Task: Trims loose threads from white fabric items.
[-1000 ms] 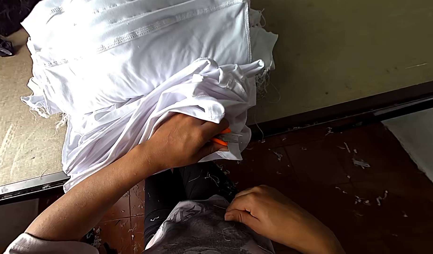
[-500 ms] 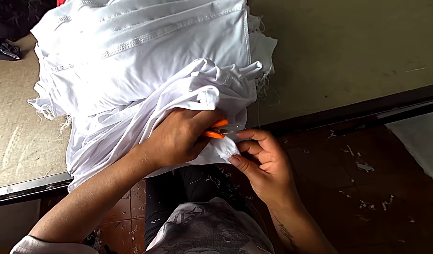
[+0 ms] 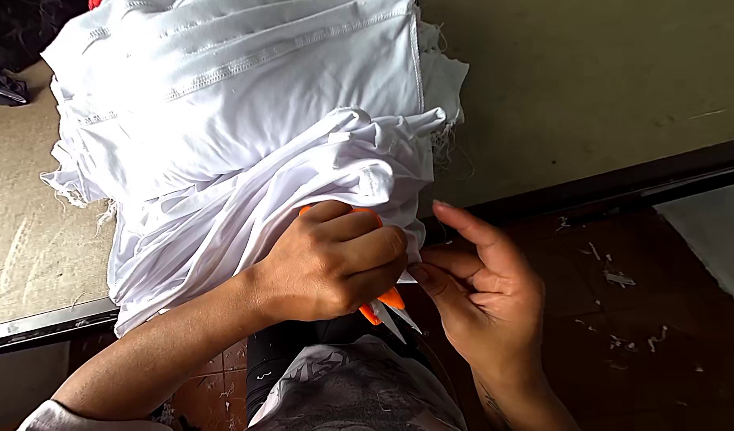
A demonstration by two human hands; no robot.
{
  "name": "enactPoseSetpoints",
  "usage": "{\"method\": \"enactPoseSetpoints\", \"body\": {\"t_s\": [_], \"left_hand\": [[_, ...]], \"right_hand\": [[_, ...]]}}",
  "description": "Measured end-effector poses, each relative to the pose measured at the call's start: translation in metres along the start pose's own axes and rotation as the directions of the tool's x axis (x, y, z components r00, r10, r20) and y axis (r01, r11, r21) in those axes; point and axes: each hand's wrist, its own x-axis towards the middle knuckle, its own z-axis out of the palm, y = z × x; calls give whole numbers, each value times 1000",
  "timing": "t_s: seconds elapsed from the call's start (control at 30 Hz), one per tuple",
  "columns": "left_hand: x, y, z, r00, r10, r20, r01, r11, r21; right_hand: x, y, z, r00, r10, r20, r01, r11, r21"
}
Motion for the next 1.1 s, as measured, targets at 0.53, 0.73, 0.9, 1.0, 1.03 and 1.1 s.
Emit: {"method": "enactPoseSetpoints", "body": {"t_s": [0.53, 0.73, 0.9, 1.0, 1.03, 1.1], "left_hand": [[-10, -12, -13, 998, -47, 48, 36, 977, 211], [-4, -12, -14, 994, -27, 109, 6, 982, 188], [-4, -11, -14, 990, -29, 139, 1, 981, 195], [-5, -13, -15, 992, -36, 121, 16, 987, 161], [-7, -14, -16, 993, -46, 106, 30, 989, 145], [-9, -15, -15, 995, -63, 83, 54, 993, 103]], "right_hand": [[3, 0, -4, 996, 82, 27, -84, 993, 86], [5, -3, -4, 997, 74, 27, -75, 996, 58], [4, -4, -4, 996, 84, 27, -85, 996, 35], [4, -4, -4, 995, 93, 25, -94, 994, 52], [4, -4, -4, 996, 92, 21, -93, 994, 58], [5, -4, -5, 997, 79, 15, -80, 995, 65]]}}
